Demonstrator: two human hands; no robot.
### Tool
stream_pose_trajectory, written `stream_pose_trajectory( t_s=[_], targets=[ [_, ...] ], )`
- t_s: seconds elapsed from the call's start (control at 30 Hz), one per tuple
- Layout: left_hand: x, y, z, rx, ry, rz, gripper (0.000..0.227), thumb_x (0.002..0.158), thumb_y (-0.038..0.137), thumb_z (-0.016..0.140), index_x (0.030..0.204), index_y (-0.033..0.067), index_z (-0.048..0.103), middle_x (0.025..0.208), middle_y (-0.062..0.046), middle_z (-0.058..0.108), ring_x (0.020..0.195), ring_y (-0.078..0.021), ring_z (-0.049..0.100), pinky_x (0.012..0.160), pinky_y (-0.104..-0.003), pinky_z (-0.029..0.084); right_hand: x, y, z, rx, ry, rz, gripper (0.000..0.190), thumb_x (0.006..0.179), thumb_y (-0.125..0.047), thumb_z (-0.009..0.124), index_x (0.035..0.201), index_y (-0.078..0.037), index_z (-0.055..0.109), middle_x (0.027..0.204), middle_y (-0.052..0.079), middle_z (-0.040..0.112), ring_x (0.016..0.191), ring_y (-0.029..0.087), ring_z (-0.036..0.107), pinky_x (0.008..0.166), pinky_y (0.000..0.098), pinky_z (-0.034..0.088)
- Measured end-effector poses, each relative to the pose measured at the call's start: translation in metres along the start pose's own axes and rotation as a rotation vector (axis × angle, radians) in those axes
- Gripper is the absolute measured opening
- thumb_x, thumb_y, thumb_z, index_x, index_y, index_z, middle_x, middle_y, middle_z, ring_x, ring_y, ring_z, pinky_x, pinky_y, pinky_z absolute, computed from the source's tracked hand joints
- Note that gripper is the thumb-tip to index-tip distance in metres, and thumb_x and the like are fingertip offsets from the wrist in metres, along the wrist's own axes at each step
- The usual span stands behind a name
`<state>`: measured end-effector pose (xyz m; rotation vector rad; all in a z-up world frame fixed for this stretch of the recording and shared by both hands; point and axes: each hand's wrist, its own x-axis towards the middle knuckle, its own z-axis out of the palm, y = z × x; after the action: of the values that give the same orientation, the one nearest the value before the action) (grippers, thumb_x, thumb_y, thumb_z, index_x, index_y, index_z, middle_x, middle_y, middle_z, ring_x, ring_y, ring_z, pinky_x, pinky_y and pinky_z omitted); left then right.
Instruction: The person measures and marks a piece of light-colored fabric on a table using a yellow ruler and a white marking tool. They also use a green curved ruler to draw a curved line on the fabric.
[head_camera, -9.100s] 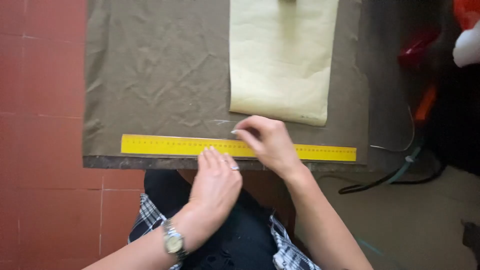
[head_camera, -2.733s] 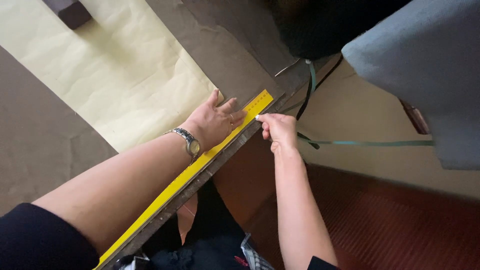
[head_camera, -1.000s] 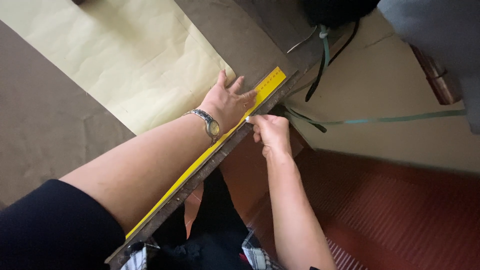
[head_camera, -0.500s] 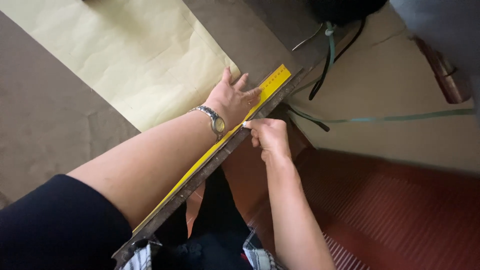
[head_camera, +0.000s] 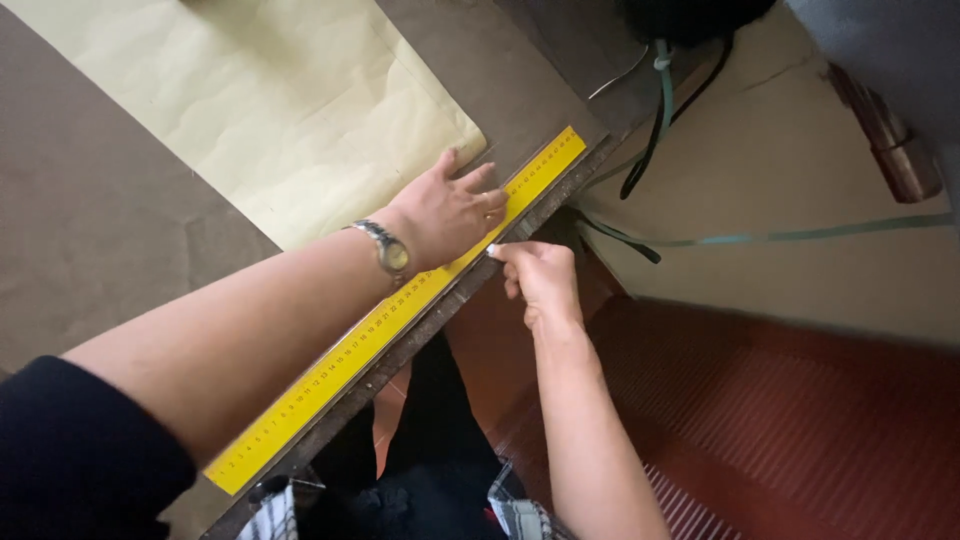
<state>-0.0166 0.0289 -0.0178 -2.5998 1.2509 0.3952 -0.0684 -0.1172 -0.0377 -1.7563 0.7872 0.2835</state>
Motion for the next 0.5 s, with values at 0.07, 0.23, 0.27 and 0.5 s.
stream_pose_trajectory(
  t_s=[0.07,0.23,0.27,0.5],
  targets=[
    [0.001,0.000,0.003,-0.023,-0.035,0.000,0.047,0.093,0.010,0.041,0.135,0.0275,0.050,0.150,0.007,0.036,0.144,-0.0278,0.023,0.103,-0.069,0.023,0.001,0.001,0.001,0.000,0.005,0.008,0.008,0.066,-0.011,0.072,0.062,-0.005,0.067,0.043,0.003,0.045,0.029,0.011,0.043,0.035,0.0191,0.027],
    [-0.021,0.006,-0.031,-0.022,-0.165,-0.024,0.051,0.092,0.010,0.039,0.139,0.0272,0.045,0.157,0.009,0.022,0.147,-0.0316,0.013,0.105,-0.074,0.017,0.011,0.008,0.001,0.025,0.003,0.001,0.009,0.065,-0.010,0.070,0.059,-0.004,0.065,0.041,0.002,0.043,0.029,0.010,0.042,0.035,0.0183,0.030],
    [-0.023,0.007,-0.033,-0.038,-0.178,-0.042,0.053,0.093,0.009,0.037,0.143,0.0272,0.040,0.158,0.009,0.019,0.147,-0.0311,0.011,0.106,-0.073,0.015,0.010,0.006,0.002,0.022,0.003,0.004,0.009,0.065,-0.010,0.070,0.059,-0.004,0.065,0.041,0.002,0.043,0.029,0.009,0.042,0.035,0.0184,0.030],
    [-0.021,0.013,-0.028,-0.051,-0.149,-0.092,0.053,0.095,0.010,0.034,0.146,0.0257,0.036,0.157,0.009,0.024,0.147,-0.0289,0.012,0.108,-0.071,0.013,0.008,0.015,0.009,0.021,-0.016,0.013,0.008,0.066,-0.009,0.070,0.063,-0.003,0.067,0.042,0.002,0.044,0.028,0.010,0.042,0.033,0.0193,0.030]
  ],
)
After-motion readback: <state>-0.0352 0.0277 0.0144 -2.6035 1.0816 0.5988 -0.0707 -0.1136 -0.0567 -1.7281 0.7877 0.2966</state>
